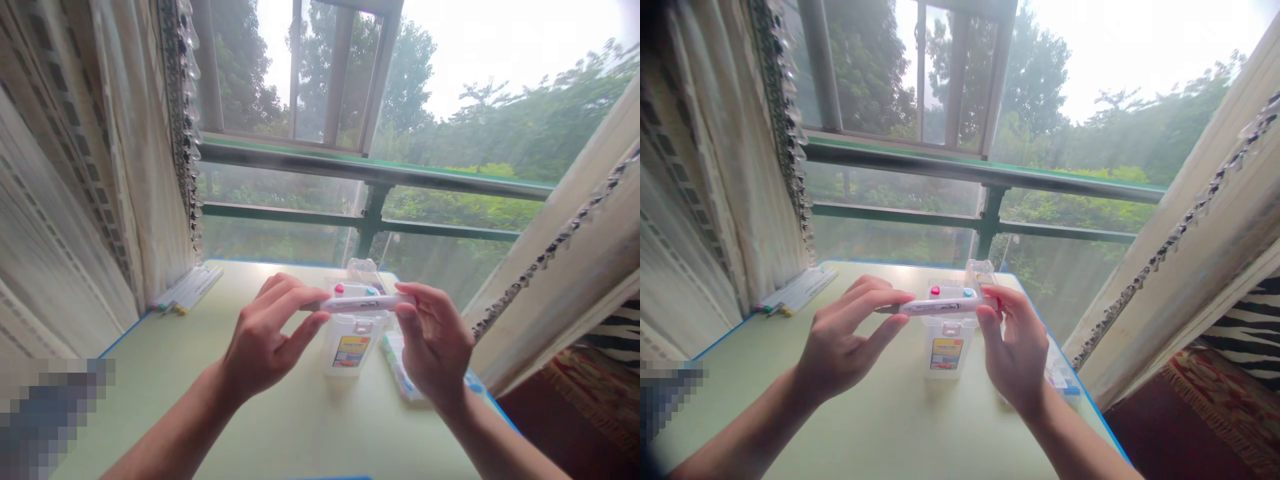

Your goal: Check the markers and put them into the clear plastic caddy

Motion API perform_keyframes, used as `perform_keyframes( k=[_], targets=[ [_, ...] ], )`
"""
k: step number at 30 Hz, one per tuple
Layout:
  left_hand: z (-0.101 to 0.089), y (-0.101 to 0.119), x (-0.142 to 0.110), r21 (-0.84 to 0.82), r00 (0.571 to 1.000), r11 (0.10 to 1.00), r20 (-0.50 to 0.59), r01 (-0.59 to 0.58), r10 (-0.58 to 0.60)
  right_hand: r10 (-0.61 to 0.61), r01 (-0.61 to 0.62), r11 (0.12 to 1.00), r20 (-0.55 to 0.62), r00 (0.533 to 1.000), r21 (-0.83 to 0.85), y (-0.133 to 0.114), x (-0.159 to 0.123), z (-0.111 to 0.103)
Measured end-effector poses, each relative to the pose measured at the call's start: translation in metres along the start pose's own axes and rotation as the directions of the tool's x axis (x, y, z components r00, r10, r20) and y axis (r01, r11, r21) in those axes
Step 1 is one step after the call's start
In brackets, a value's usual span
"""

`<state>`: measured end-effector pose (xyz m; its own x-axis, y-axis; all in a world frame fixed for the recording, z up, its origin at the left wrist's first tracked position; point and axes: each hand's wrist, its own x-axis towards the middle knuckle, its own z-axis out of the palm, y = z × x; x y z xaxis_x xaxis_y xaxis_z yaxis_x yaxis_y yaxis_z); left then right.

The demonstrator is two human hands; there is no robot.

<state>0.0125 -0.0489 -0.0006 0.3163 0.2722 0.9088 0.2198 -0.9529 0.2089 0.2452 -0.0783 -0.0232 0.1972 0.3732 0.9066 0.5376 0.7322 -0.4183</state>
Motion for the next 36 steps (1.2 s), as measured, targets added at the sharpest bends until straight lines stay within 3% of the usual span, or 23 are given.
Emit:
perform_keyframes(
  k=[2,5,9,14,22,29,36],
  targets=[
    [0.0,0.003,-0.001,-0.149,0.99,0.979,0.012,0.138,-0.137,0.019,-0.019,1.0,0.018,1.0,0.023,-0.001,0.0,0.0],
    [0.001,0.008,0.001,-0.374,0.926,0.855,0.025,0.358,-0.376,0.045,-0.046,0.999,0.05,0.998,0.017,0.0,-0.003,-0.001],
    [0.002,0.012,0.006,-0.581,0.846,0.678,0.036,0.45,-0.532,0.067,-0.067,0.998,0.091,0.994,-0.005,0.003,-0.008,-0.002],
    [0.003,0.01,0.006,-0.687,0.808,0.55,0.094,0.476,-0.582,0.042,-0.043,0.999,0.065,0.997,0.021,0.001,-0.007,-0.002],
    [0.005,-0.001,-0.004,-0.723,0.731,0.409,0.193,0.557,-0.655,0.019,-0.019,0.996,-0.005,1.0,0.088,-0.003,-0.005,0.004],
    [0.005,-0.003,-0.004,-0.711,0.678,0.366,0.211,0.601,-0.704,0.012,-0.01,0.996,-0.025,1.0,0.091,-0.002,-0.006,0.004],
    [0.005,0.0,0.001,-0.737,0.669,0.352,0.18,0.577,-0.721,0.055,-0.057,0.994,0.014,0.998,0.097,-0.005,-0.011,0.003]
  ],
)
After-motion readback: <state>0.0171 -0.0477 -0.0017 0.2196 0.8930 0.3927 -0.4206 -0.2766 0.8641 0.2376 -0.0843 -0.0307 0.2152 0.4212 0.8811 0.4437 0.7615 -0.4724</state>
